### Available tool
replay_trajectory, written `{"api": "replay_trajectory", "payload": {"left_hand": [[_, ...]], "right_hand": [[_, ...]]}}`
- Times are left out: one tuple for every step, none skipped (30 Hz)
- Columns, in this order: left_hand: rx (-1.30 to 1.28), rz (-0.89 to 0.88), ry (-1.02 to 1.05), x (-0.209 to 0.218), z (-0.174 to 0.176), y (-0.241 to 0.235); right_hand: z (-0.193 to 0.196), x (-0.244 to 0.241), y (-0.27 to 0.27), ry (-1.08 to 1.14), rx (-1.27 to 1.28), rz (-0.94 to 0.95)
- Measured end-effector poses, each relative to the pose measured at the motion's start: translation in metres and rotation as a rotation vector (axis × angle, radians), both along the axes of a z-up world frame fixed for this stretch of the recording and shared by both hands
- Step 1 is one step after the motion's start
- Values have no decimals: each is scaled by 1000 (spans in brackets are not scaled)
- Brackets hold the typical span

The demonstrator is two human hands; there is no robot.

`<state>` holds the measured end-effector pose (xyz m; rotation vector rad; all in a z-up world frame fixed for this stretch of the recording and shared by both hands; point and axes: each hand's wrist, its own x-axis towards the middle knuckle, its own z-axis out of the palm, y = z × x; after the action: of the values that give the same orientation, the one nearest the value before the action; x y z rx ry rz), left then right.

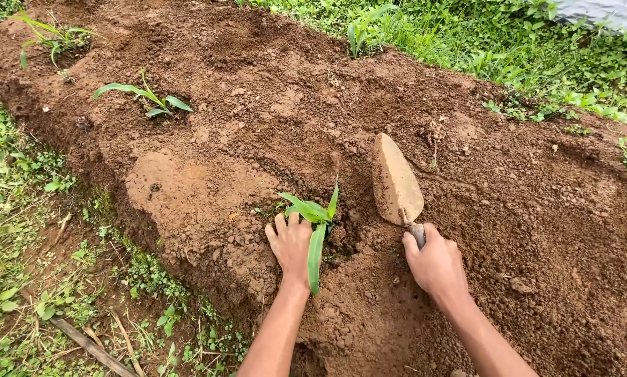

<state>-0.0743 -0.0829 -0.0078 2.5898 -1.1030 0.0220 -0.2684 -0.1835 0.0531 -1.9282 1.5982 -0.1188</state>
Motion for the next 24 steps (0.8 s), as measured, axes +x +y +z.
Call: {"api": "replay_trajectory", "payload": {"left_hand": [[-38,54,-9,-4,5,-4],[-37,53,-8,-7,6,-8],[-66,77,-50,-9,8,-11],[-96,100,-91,-11,9,-13],[-94,99,-91,-6,-2,-15],[-83,98,-63,-1,-13,-16],[-75,93,-37,3,-24,-18],[-76,89,-38,1,-15,-17],[-118,67,-13,-1,-6,-16],[-159,45,12,-2,3,-14],[-161,48,10,2,0,-8],[-188,42,63,7,-3,-3],[-213,35,117,11,-7,4],[-211,39,117,8,6,7],[-280,114,306,6,19,8],[-348,189,496,4,32,9],[-346,194,497,10,22,15],[-323,18,331,16,13,21],[-301,-156,161,23,5,26],[-303,-152,161,26,17,40],[-342,-130,260,29,29,54],[-382,-108,358,31,41,68],[-381,-104,359,43,48,86],[-376,-23,355,54,56,104]], "right_hand": [[-2,0,0,-6,-4,-2],[-2,-1,0,-5,-2,-3],[-2,0,1,-6,-3,-9],[-2,0,2,-6,-3,-15],[3,1,4,-6,-1,-15],[9,2,7,3,14,-7],[15,2,9,10,26,-2],[13,1,9,9,26,-6],[12,1,8,16,20,1],[10,2,7,22,14,7],[9,2,6,21,13,11],[9,2,5,19,9,8],[7,2,5,19,9,6],[7,1,6,19,11,9],[7,2,6,23,6,5],[7,2,5,26,1,0],[5,2,5,28,5,4],[4,1,5,20,-3,7],[3,2,3,10,-15,9],[6,3,5,11,-17,13],[8,3,7,8,-19,15],[11,3,8,5,-21,16],[10,3,8,6,-21,20],[10,3,8,11,-29,20]]}}
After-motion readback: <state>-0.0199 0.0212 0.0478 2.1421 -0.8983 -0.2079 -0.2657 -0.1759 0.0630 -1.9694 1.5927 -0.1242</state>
